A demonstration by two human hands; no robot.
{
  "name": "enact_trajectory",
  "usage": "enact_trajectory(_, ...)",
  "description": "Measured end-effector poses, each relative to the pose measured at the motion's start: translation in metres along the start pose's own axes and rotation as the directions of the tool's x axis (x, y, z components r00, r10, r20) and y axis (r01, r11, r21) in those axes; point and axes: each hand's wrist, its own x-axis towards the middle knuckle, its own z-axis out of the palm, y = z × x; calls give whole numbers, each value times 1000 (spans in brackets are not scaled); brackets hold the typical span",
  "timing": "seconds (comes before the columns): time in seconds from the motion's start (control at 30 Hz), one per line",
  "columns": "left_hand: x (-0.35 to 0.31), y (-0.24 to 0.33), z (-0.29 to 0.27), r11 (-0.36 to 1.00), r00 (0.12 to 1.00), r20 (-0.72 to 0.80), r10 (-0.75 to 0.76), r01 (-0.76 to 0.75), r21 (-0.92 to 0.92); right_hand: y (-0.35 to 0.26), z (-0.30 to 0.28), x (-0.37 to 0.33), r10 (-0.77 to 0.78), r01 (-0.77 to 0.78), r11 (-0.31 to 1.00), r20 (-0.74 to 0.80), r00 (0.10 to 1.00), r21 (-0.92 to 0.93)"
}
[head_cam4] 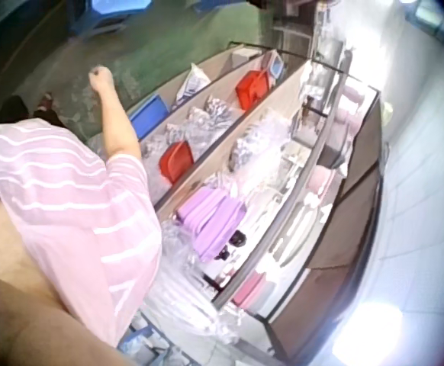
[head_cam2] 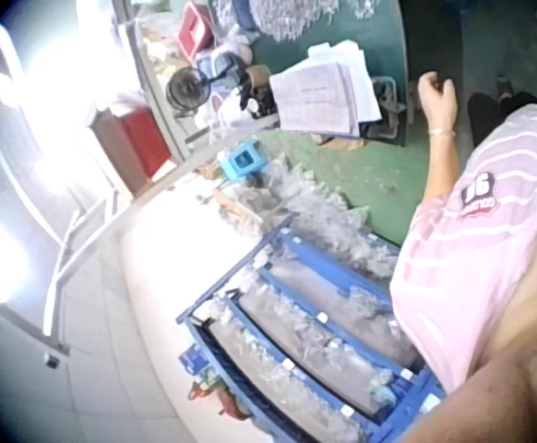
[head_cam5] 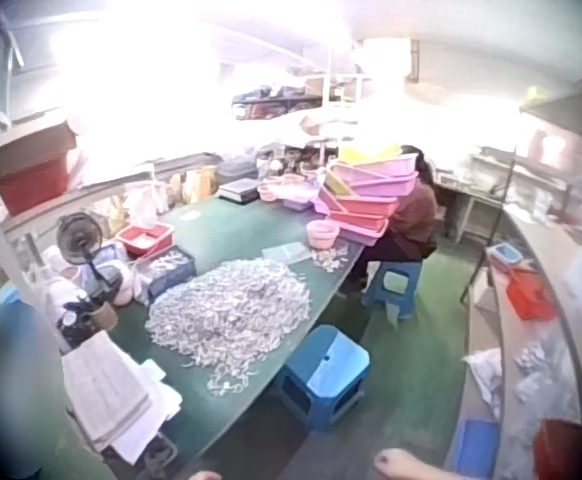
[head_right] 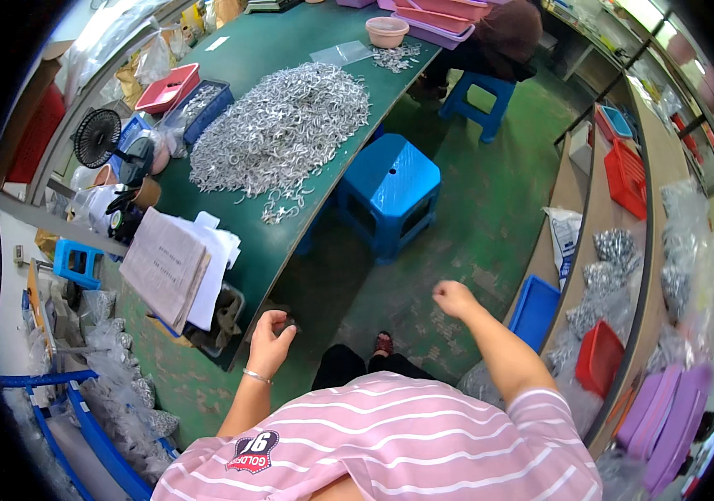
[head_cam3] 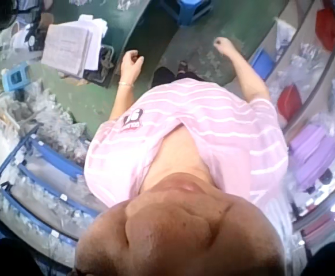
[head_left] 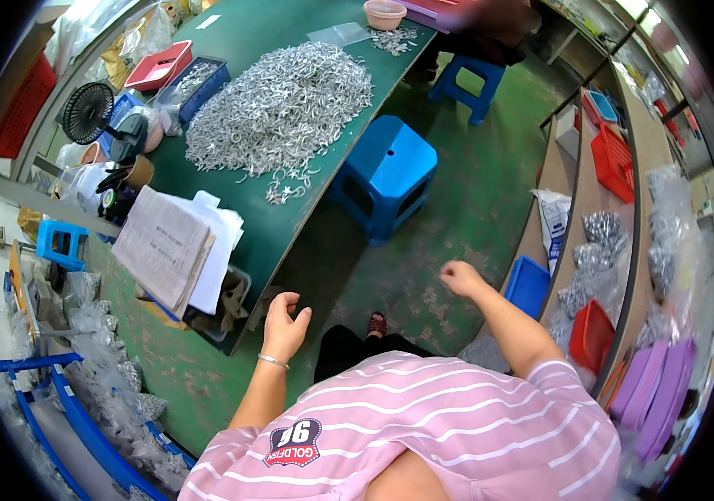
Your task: The person sits at a green table and sorts a large pile of small, silver metal hooks by hand. They pick up individual hooks, inspect them, and place them into a separate pile. The person briefly stands to move a large sack of material before resuming the sorting task.
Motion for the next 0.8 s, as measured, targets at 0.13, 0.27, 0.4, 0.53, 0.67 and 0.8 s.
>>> enact_trajectory(0.13, 66, 23, 32, 954, 951, -157, 267, -237, 185, -85, -4, 110, -226, 220, 972, 83, 970, 79)
enact_trajectory(0.27, 160, 59, 61, 887, 895, -245, 374, -268, 377, -127, 3, 178, -426, 406, 905, 266, 865, 127)
enact_trajectory(0.4, 254, 59, 92, 791, 899, -143, 415, -279, 544, -88, -24, 234, -266, 276, 961, 362, 893, 26)
enact_trajectory(0.53, 303, 59, 109, 691, 867, 103, 487, -455, 562, -13, -62, 314, -23, 49, 985, 159, 987, -163)
enact_trajectory(0.67, 323, 63, 116, 661, 924, 153, 351, -361, 658, 26, -106, 401, -10, 45, 954, 117, 993, -297)
enact_trajectory(0.8, 324, 56, 117, 608, 916, 101, 387, -336, 720, 11, -131, 509, -111, 218, 841, 235, 966, -496)
